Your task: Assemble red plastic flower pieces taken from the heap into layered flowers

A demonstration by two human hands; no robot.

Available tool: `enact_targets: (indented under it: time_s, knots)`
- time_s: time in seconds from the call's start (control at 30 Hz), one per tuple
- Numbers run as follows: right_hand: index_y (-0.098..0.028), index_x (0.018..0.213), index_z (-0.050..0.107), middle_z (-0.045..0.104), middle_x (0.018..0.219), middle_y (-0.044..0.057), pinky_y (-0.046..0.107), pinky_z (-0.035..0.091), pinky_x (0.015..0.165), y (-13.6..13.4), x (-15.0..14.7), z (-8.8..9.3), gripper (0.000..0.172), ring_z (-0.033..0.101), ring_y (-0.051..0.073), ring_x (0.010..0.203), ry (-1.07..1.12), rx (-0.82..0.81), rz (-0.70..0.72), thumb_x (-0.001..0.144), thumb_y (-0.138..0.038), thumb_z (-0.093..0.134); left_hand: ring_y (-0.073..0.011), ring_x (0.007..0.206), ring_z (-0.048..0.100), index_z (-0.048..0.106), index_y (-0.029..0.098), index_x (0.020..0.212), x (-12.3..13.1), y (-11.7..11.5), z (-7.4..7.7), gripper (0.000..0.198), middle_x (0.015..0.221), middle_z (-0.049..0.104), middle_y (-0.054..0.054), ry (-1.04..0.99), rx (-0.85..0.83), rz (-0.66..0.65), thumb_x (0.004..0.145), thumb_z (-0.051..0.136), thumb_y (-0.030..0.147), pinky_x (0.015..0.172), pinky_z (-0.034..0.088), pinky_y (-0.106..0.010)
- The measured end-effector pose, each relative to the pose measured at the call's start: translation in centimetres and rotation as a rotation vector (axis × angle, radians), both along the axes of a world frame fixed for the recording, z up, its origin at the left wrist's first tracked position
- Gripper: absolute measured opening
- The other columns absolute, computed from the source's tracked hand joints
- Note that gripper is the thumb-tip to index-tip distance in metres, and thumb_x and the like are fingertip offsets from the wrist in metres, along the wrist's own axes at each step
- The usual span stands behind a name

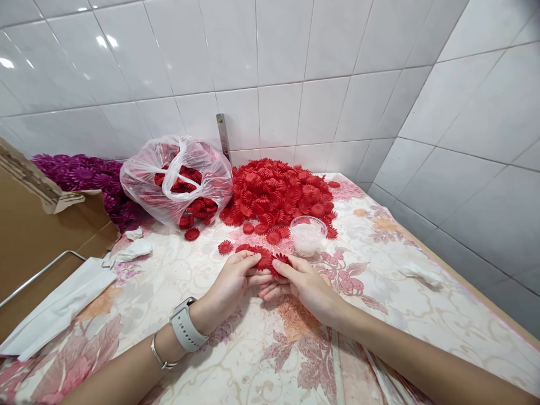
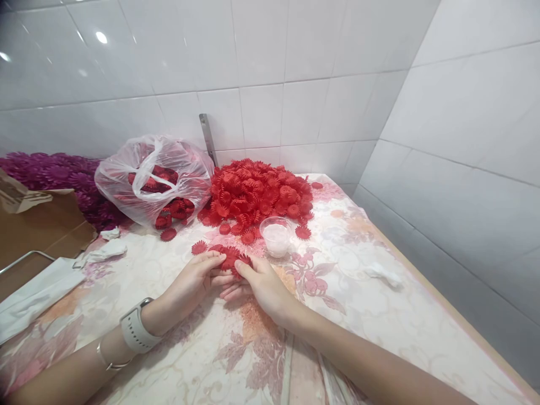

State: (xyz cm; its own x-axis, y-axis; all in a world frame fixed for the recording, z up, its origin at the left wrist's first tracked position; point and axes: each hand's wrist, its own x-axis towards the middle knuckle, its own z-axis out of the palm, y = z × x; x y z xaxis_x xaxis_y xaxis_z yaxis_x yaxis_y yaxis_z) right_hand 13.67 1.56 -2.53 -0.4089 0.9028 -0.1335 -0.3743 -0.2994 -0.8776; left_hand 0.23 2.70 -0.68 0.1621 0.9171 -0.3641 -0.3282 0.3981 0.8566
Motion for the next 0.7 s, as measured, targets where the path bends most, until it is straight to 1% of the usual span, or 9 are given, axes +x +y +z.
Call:
enact_targets:
  time_s: [0.1, 0.2, 0.3, 0.4, 0.47, 0.6, 0.63, 0.7]
  knots:
    - [-0.014, 0.077, 0.053, 0.063, 0.062, 0.002, 0.035, 0.054, 0.06, 0.0, 0.0, 0.1, 0.023, 0.065, 0.017, 0.054, -0.006, 0.023, 0.009, 0.073, -0.035, 0.06, -0.0114, 0.051, 0.062, 0.049, 0.014, 0.062, 0.0, -0.3, 0.5, 0.017, 0.055, 0.06, 0.0, -0.007, 0.003, -0.021, 0.078, 0.05, 0.009, 0.054, 0.053, -0.021]
    - [-0.013, 0.072, 0.052, 0.061, 0.058, 0.001, 0.036, 0.053, 0.06, 0.2, 0.4, 0.4, 0.017, 0.064, 0.018, 0.053, -0.014, 0.031, 0.066, 0.073, -0.03, 0.057, -0.013, 0.053, 0.064, 0.05, 0.014, 0.063, -0.1, -0.6, 0.8, 0.015, 0.057, 0.062, -0.001, 0.005, 0.001, -0.053, 0.078, 0.051, 0.012, 0.055, 0.053, -0.023]
    - [-0.013, 0.065, 0.052, 0.058, 0.051, 0.001, 0.035, 0.052, 0.057, 0.4, 0.9, 1.0, 0.015, 0.063, 0.018, 0.05, -0.053, 0.038, 0.142, 0.073, -0.026, 0.053, -0.0131, 0.055, 0.065, 0.051, 0.014, 0.065, -0.2, -0.6, 0.8, 0.013, 0.061, 0.064, -0.002, -0.002, 0.013, -0.094, 0.077, 0.051, 0.014, 0.058, 0.053, -0.023]
    - [-0.015, 0.06, 0.049, 0.052, 0.045, -0.002, 0.035, 0.052, 0.058, 0.6, 1.5, 1.6, 0.015, 0.063, 0.019, 0.05, -0.07, 0.016, 0.176, 0.071, -0.024, 0.053, -0.0132, 0.058, 0.066, 0.051, 0.014, 0.067, -0.5, -0.5, 0.7, 0.01, 0.065, 0.064, -0.001, -0.018, 0.045, -0.148, 0.076, 0.053, 0.014, 0.062, 0.054, -0.024]
    - [-0.014, 0.063, 0.05, 0.055, 0.048, -0.001, 0.036, 0.052, 0.061, 0.8, 2.0, 2.0, 0.013, 0.064, 0.019, 0.053, -0.097, 0.015, 0.239, 0.072, -0.023, 0.052, -0.0137, 0.061, 0.066, 0.049, 0.015, 0.068, -0.8, -0.5, 0.8, 0.01, 0.065, 0.063, 0.0, -0.004, 0.093, -0.217, 0.077, 0.054, 0.017, 0.064, 0.054, -0.025]
    - [-0.012, 0.065, 0.054, 0.064, 0.062, 0.006, 0.032, 0.05, 0.065, 1.1, 3.1, 2.8, 0.014, 0.065, 0.017, 0.06, -0.197, 0.074, 0.49, 0.074, -0.019, 0.046, -0.0146, 0.065, 0.067, 0.046, 0.015, 0.071, -1.4, -0.7, 1.5, 0.015, 0.068, 0.062, 0.0, 0.077, 0.216, -0.443, 0.08, 0.054, 0.025, 0.069, 0.054, -0.028]
    - [-0.012, 0.065, 0.054, 0.065, 0.063, 0.006, 0.031, 0.05, 0.065, 1.1, 3.3, 2.9, 0.014, 0.065, 0.017, 0.061, -0.228, 0.09, 0.527, 0.074, -0.019, 0.046, -0.0147, 0.067, 0.067, 0.046, 0.016, 0.071, -1.4, -0.8, 1.7, 0.016, 0.069, 0.062, 0.0, 0.091, 0.235, -0.477, 0.081, 0.054, 0.026, 0.069, 0.054, -0.028]
    - [-0.013, 0.066, 0.054, 0.064, 0.063, 0.004, 0.029, 0.049, 0.066, 1.2, 3.6, 3.1, 0.012, 0.064, 0.016, 0.062, -0.276, 0.113, 0.554, 0.074, -0.018, 0.047, -0.0154, 0.07, 0.067, 0.044, 0.016, 0.072, -1.4, -1.0, 1.7, 0.017, 0.071, 0.063, -0.001, 0.101, 0.248, -0.499, 0.082, 0.053, 0.027, 0.068, 0.054, -0.028]
